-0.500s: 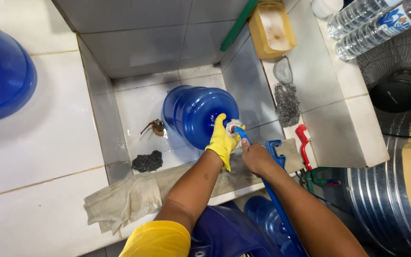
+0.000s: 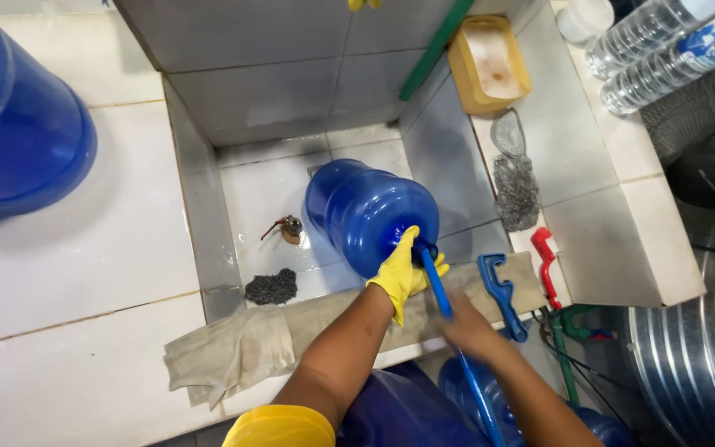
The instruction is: A person puts on protective gloves and scrubs a large water jug with a sponge before rinsing it in a sink.
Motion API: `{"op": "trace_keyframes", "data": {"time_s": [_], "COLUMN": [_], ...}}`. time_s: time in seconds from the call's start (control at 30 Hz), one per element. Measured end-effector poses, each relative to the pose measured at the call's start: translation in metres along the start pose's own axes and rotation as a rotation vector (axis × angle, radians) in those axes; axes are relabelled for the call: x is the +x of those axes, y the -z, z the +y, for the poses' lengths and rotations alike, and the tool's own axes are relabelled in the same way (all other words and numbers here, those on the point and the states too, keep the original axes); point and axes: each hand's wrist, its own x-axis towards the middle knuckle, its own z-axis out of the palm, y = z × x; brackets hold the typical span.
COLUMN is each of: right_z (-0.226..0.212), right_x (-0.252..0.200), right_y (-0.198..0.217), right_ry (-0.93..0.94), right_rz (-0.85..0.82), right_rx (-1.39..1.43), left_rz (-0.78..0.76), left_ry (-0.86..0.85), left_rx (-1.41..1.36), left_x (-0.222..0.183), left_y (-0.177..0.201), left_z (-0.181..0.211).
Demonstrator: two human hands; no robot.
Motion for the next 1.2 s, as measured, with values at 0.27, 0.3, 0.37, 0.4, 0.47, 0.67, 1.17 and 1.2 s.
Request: {"op": "trace_keyframes", "data": {"time_s": [0.27,0.3,0.37,0.4,0.47,0.67,1.17,1.2], "right_z": [0.234,0.229,0.165,0.109,0.058,0.027,0.018,0.031], "right_x": [-0.042,-0.06,-0.07,-0.07,-0.041,0.08,0.085,0.091], "right_y": [-0.031,-0.027,-0.011,0.001,-0.001,-0.039,-0.01,-0.02], "right_ry": [-0.182,-0.193,-0.199,-0.229,-0.243,0.111,-0.189,-0.052], "right_rz": [0.322,0.561,0.803,0.616,0.429,0.702,-0.105,0.04], "right_rx": [-0.312,-0.429,-0.542,-0.579,-0.623,-1.214,0.877,0.395], "left_rz": [0.137,0.122,0.105,0.079,0.051,0.02,0.042,0.138], "left_ry": [0.205,0.169,0.131,0.14,0.137,0.456,0.152,0.059], "left_rx": [-0.109,-0.098,-0.083,-0.033,0.005,-0.266,0.014,0.153], "left_x": [-0.044,-0.051,-0.052,-0.046,-0.035,0.0,-0.015,-0.014], "left_y": [-0.02,-0.022,-0.024,-0.023,-0.02,0.007,0.001,-0.001], "left_z": [0.013,0.013,0.011,0.009,0.008,0.015,0.041,0.044]}}
